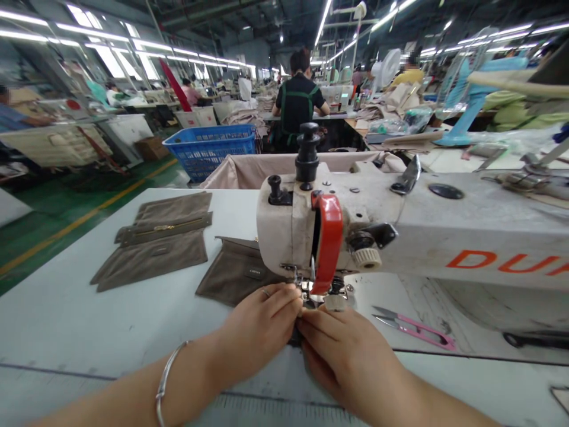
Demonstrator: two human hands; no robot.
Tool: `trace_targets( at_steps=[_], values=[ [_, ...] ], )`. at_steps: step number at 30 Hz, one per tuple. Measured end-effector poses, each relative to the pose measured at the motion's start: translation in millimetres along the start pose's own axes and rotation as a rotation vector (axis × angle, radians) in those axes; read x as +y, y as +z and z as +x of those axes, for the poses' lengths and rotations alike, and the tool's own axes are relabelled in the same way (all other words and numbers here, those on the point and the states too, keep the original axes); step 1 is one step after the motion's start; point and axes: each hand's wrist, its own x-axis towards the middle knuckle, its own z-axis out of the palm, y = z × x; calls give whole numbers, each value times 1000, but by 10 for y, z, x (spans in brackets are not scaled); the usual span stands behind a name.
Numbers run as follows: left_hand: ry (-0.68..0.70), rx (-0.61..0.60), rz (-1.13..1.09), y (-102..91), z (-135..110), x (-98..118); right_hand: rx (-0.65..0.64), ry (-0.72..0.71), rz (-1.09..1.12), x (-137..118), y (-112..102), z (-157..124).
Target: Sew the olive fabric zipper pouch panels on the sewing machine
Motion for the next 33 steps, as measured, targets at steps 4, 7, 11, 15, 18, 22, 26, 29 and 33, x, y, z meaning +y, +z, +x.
trace_targets(
  at_steps=[4, 7, 11, 15, 18, 22, 26, 29, 33],
  values=[
    [-71, 45, -146, -51, -16, 16, -11, 8, -1, 13, 0, -16],
    [-60, 30, -140, -61, -42, 0, 3, 5, -11, 13, -12, -27],
    [-74, 7, -151, -40, -55, -29, -11, 33, 21, 14, -42, -32],
    [-58, -3, -143, -17, -58, -53, -38, 36, 103, 22, -100, -46],
    [-59, -8, -138, -16, -57, -64, -31, 65, 116, 39, -125, -64],
    [-84, -37, -157, -43, -38, -57, -49, 124, 59, 68, -106, -82],
    [-109, -7, -154, -67, -19, -39, -117, 123, 68, 91, -87, -83],
    [-94, -15, -191, -56, -29, -39, -134, 112, 61, 95, -89, -73],
    [-63, -58, -189, -38, -56, -51, -140, 91, 35, 88, -90, -54]
  ],
)
